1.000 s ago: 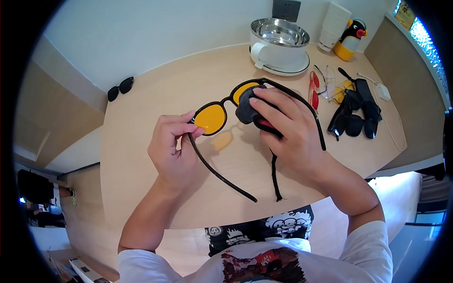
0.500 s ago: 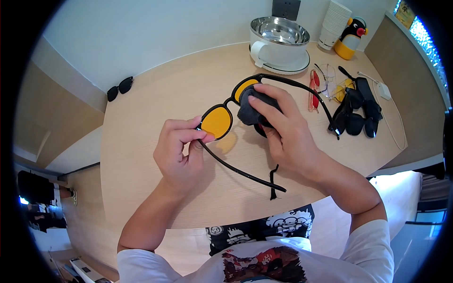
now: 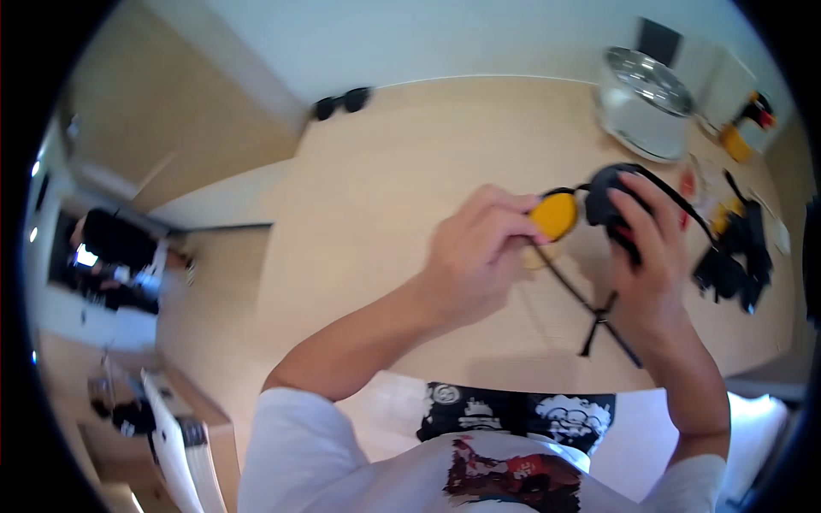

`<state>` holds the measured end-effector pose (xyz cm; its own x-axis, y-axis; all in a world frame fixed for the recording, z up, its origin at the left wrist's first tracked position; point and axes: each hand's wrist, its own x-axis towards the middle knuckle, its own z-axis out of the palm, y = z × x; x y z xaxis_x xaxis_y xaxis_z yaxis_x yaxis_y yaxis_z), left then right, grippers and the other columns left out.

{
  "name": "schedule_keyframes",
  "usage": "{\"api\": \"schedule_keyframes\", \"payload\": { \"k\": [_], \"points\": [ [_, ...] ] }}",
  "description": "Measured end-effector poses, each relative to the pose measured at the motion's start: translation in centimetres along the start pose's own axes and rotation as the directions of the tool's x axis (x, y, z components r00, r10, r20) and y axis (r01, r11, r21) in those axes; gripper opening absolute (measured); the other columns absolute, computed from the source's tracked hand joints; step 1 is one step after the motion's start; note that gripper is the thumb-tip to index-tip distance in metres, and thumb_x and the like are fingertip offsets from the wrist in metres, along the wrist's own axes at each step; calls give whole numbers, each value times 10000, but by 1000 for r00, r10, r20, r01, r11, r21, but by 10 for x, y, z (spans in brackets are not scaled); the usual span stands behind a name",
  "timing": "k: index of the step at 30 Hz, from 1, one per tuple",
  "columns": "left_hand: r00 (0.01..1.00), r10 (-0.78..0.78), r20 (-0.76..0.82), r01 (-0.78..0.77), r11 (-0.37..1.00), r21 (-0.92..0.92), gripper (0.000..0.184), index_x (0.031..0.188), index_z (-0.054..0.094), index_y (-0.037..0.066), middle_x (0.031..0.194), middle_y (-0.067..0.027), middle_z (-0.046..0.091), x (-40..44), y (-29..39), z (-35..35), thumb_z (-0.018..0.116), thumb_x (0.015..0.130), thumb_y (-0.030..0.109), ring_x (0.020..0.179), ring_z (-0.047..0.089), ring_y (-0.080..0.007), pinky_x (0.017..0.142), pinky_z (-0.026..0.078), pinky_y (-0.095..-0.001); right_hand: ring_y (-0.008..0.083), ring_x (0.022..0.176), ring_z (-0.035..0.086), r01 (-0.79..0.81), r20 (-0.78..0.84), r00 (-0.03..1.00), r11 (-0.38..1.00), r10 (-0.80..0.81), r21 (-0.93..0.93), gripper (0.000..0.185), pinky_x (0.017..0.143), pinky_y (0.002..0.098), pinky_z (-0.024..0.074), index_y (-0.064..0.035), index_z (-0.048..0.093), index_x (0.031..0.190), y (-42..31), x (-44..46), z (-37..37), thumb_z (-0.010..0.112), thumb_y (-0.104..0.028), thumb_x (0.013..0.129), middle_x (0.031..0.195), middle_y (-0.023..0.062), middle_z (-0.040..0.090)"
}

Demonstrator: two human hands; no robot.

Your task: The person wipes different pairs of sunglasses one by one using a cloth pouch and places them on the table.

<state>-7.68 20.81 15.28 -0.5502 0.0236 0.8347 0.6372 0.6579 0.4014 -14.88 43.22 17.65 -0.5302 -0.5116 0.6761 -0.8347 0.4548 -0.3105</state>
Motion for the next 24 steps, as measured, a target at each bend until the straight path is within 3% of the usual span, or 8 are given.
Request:
{"api": "schedule_keyframes", "payload": {
  "k": [2,6,13,17,20,23,24],
  "points": [
    [993,-111,-28,110,993,-52,291,894,641,18,924,-156,680,0,2,-1,675,743,-229,877,746,-271,698,616,-339,376,1251,583,-29,17,999,999,29,-17,493,1053,448,478,4,664,1214,0,-1,4,673,146,741,1355,163,599],
    [993,-85,-78,82,996,-39,282,910,633,9,924,-150,666,6,-5,-6,639,768,-235,911,743,-290,703,615,-345,363,1230,610,-110,85,989,990,117,-89,467,1016,428,508,2,656,1229,-7,1,2,683,147,786,1349,149,612],
    [991,-127,48,134,972,-193,239,943,597,0,942,-165,613,2,9,-7,658,802,-184,894,710,-340,725,587,-383,372,1242,610,9,-49,999,999,-11,-52,465,1064,435,477,12,621,1316,35,-5,7,649,128,867,1369,175,614],
    [986,-164,-30,155,967,-202,235,935,567,-14,938,-155,592,5,-2,-9,667,798,-176,873,692,-327,722,584,-368,385,1224,617,71,90,994,994,-63,-88,521,1025,423,497,10,622,1312,38,-12,6,652,131,806,1339,182,616],
    [987,-158,-40,147,969,-199,231,925,555,-18,929,-155,588,7,-5,-10,660,796,-179,838,682,-321,709,580,-363,375,1228,617,75,119,991,996,-68,-51,495,1028,421,495,8,621,1312,44,-14,7,635,129,833,1341,170,615],
    [994,-110,-12,106,978,-177,233,923,553,-16,926,-158,590,4,0,-9,650,795,-185,811,678,-317,694,577,-366,359,1246,610,-110,-36,993,994,111,10,460,1042,412,485,18,605,1312,36,-11,13,614,140,869,1346,165,613],
    [994,-107,-9,104,980,-171,234,921,554,-15,924,-159,591,6,4,-10,648,793,-187,804,678,-316,688,576,-369,361,1242,612,-83,-25,996,996,84,17,455,1038,412,488,21,608,1305,35,-10,12,618,137,866,1344,166,614]
  ]
}}
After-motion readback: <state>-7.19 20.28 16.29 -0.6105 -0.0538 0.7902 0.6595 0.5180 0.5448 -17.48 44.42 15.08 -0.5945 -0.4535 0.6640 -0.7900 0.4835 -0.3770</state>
